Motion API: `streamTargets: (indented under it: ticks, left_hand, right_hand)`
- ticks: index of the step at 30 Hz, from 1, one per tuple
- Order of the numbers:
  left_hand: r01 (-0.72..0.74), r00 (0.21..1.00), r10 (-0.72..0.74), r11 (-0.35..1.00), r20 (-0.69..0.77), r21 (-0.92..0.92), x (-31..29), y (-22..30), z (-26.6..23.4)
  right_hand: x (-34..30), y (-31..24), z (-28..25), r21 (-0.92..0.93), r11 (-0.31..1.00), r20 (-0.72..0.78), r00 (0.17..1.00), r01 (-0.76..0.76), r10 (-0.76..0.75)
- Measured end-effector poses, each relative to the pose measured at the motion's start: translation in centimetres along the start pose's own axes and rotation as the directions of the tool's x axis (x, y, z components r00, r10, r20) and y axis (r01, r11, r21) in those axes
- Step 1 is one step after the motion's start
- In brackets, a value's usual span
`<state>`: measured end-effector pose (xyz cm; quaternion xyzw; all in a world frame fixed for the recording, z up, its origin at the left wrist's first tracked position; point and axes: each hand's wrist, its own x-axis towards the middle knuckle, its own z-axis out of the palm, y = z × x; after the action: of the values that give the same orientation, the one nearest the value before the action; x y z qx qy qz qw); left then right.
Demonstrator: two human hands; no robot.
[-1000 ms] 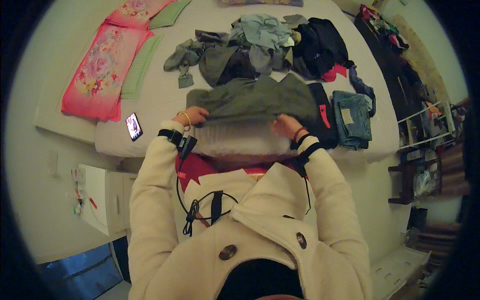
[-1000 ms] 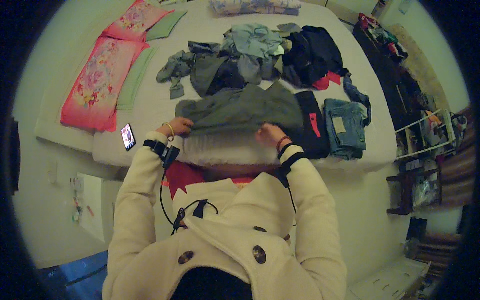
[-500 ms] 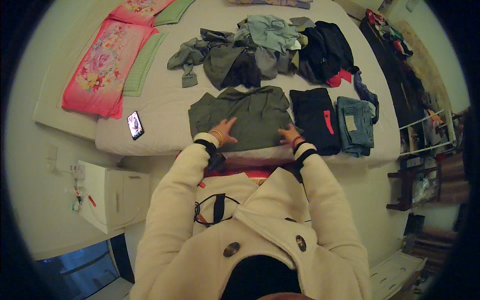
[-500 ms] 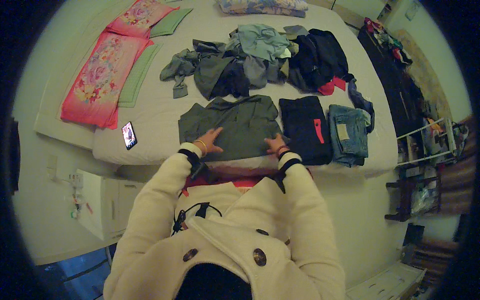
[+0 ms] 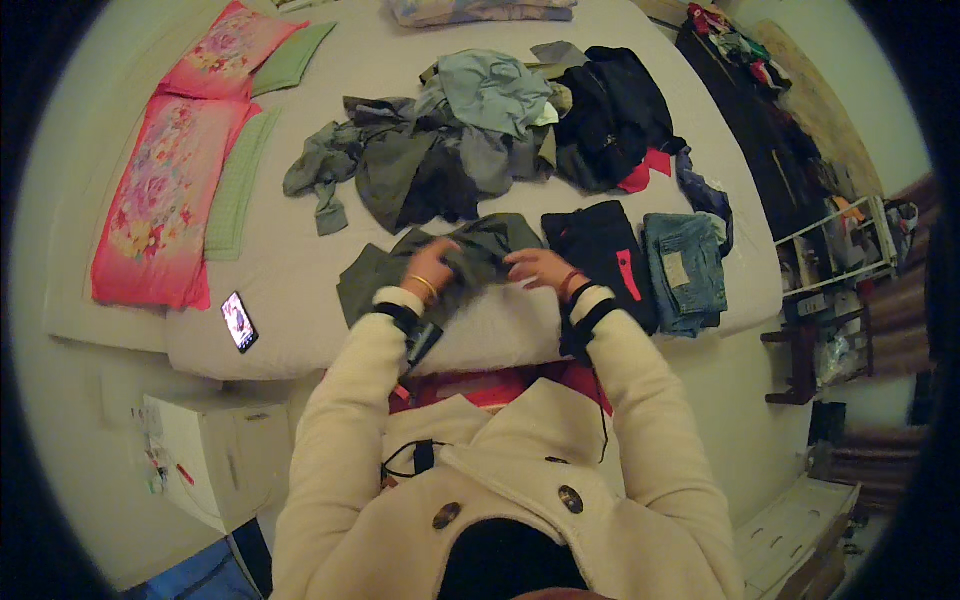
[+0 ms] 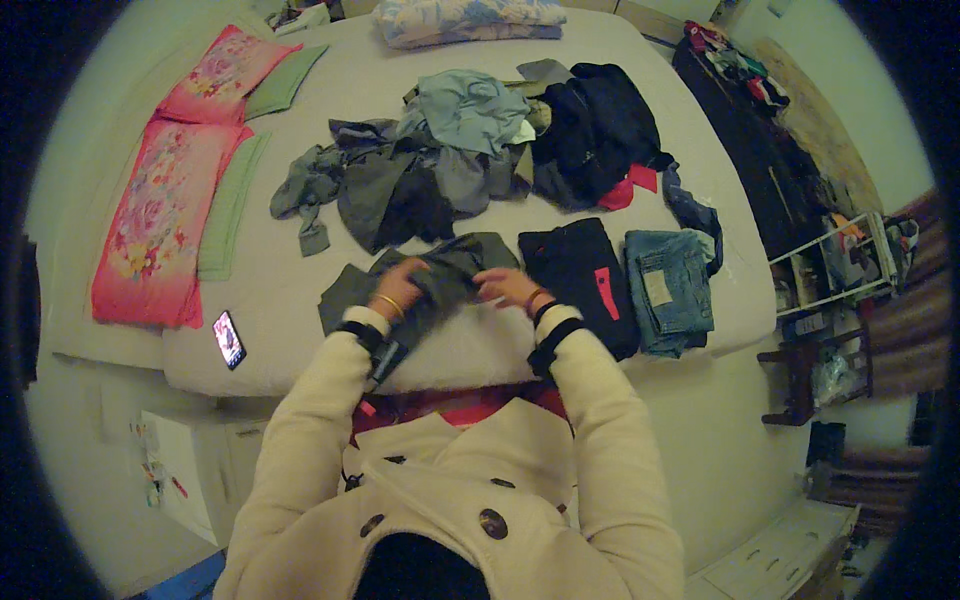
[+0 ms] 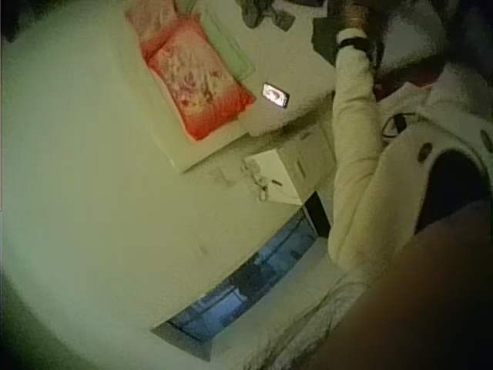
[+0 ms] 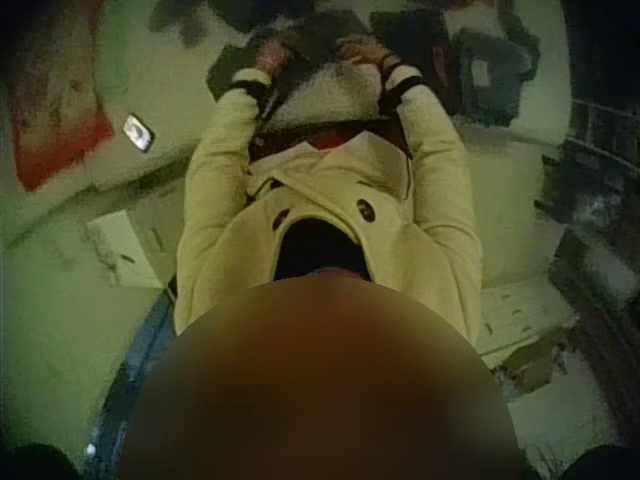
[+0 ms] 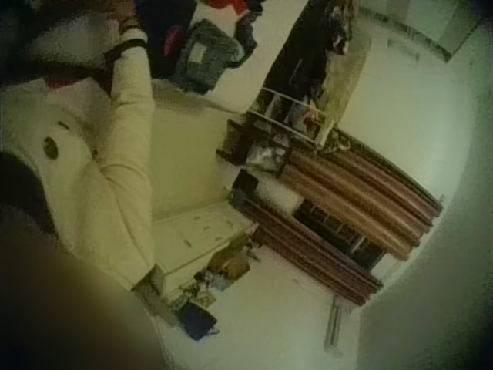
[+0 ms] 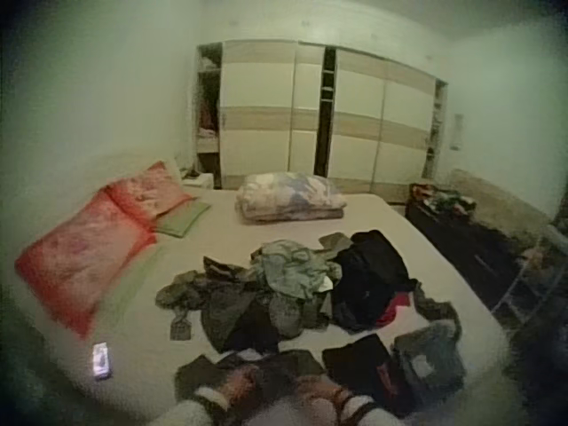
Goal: The person folds several garments on a bed, including a pair of black pants, a pair of blue jeans, and a black long-sleeved shirt. Each item is laid flat, smoothed, and folded into a compact rectangle before being stacked.
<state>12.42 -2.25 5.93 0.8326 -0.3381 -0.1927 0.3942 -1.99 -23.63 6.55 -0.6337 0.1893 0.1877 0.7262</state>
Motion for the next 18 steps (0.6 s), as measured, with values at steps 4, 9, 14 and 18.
streamTargets:
  ticks: [4, 9, 14, 18]
  left_hand:
    - [0.037, 0.648, 0.104, 0.985, -0.754, 0.167, 5.1, 1.8, -5.9]
    - [0.017, 0.92, -0.274, 0.741, 0.28, 0.671, 5.1, 2.9, 0.3]
    - [0.051, 0.768, -0.513, 0.646, 0.384, 0.762, 8.1, -0.7, 4.6]
    - [0.063, 0.756, -0.523, 0.657, 0.394, 0.751, 9.3, -2.3, 5.2]
  right_hand:
    - [0.7, -2.2, -10.4, 0.156, 0.987, -0.385, 0.922, 0.034, 0.03]
    - [5.6, -3.8, -20.6, -0.071, 0.995, -0.848, 0.521, 0.065, -0.095]
    - [7.7, -5.2, -28.0, -0.547, 0.814, -0.837, 0.119, -0.195, -0.534]
    - [7.6, -6.5, -31.9, -0.508, 0.822, -0.852, 0.009, -0.256, -0.523]
